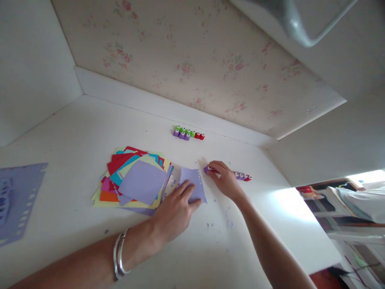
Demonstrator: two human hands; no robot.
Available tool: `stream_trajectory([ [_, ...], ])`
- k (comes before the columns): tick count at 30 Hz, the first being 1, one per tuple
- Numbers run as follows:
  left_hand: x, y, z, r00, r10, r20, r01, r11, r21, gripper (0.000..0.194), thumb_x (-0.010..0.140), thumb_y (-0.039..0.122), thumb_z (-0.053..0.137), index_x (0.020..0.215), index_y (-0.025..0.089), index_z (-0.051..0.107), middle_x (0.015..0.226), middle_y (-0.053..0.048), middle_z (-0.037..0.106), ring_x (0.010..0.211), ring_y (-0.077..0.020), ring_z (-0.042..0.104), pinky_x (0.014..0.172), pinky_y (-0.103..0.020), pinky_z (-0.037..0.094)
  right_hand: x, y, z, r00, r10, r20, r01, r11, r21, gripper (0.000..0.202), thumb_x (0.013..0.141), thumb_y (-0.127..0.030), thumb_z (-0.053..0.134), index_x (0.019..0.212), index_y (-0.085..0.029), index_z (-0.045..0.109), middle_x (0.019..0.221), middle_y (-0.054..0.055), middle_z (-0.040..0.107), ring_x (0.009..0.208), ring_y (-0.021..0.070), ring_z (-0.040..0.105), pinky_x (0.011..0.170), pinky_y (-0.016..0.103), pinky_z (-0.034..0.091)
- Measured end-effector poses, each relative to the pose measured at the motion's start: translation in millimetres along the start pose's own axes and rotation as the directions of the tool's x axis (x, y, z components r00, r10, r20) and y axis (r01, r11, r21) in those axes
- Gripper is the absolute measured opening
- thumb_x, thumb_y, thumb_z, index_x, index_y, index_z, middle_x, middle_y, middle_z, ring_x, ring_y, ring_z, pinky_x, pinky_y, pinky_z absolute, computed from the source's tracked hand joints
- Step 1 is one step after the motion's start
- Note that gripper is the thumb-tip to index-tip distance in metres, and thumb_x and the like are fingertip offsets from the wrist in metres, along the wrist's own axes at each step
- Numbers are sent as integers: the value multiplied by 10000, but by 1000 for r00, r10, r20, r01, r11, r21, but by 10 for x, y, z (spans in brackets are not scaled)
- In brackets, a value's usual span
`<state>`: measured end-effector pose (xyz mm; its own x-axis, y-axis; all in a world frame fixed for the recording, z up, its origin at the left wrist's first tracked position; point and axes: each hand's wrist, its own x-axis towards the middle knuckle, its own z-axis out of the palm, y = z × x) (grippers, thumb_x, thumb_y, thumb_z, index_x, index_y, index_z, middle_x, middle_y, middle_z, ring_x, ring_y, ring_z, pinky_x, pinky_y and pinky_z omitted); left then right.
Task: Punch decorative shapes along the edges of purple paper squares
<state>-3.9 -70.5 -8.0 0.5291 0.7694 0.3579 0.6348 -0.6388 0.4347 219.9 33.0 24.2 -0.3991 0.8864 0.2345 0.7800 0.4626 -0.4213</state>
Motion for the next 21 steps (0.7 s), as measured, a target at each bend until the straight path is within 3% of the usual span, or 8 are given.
stream_trajectory([
  [3, 3, 2, -9, 1000, 14, -14, -14, 1000, -10, 378, 859, 85, 565, 1206, 211, 647, 1400, -128, 486, 1376, -287, 346, 1099, -458, 371, -416, 1, 37, 996, 48, -72, -43, 996, 76, 274, 939, -281, 498, 1172, -250, 640, 1203, 89, 652, 1123, 231, 607, 965, 426, 495],
  [6, 10, 8, -36, 1000, 29, -5, -29, 999, -18, 431, 851, 58, 565, 1243, 228, 628, 1410, -122, 484, 1383, -285, 341, 1095, -455, 388, -598, -51, 96, 983, 131, -129, -108, 980, 169, 248, 922, -298, 544, 1142, -269, 653, 1160, 63, 675, 1086, 215, 626, 965, 408, 500],
  [11, 23, 20, -82, 999, 42, -18, -42, 999, -14, 481, 843, 16, 535, 1261, 241, 616, 1435, -113, 467, 1390, -288, 332, 1072, -479, 419, -583, -82, 157, 965, 237, -107, -180, 905, 386, 229, 868, -334, 633, 1075, -243, 666, 1080, 62, 688, 930, 195, 665, 827, 353, 554],
  [14, 31, 25, -95, 999, 45, -22, -46, 999, -11, 515, 831, -4, 524, 1274, 245, 607, 1452, -120, 446, 1396, -293, 321, 1066, -485, 426, -567, -57, 156, 962, 264, -76, -197, 855, 480, 227, 862, -336, 643, 1064, -236, 664, 1054, 64, 691, 930, 195, 666, 836, 360, 553],
  [21, 49, 36, -119, 999, 34, -9, -35, 999, -25, 498, 834, 2, 525, 1258, 244, 620, 1447, -130, 456, 1391, -290, 336, 1074, -472, 419, -577, -71, 129, 969, 234, -84, -175, 882, 439, 222, 851, -334, 653, 1053, -245, 672, 1045, 69, 690, 923, 201, 657, 823, 378, 549],
])
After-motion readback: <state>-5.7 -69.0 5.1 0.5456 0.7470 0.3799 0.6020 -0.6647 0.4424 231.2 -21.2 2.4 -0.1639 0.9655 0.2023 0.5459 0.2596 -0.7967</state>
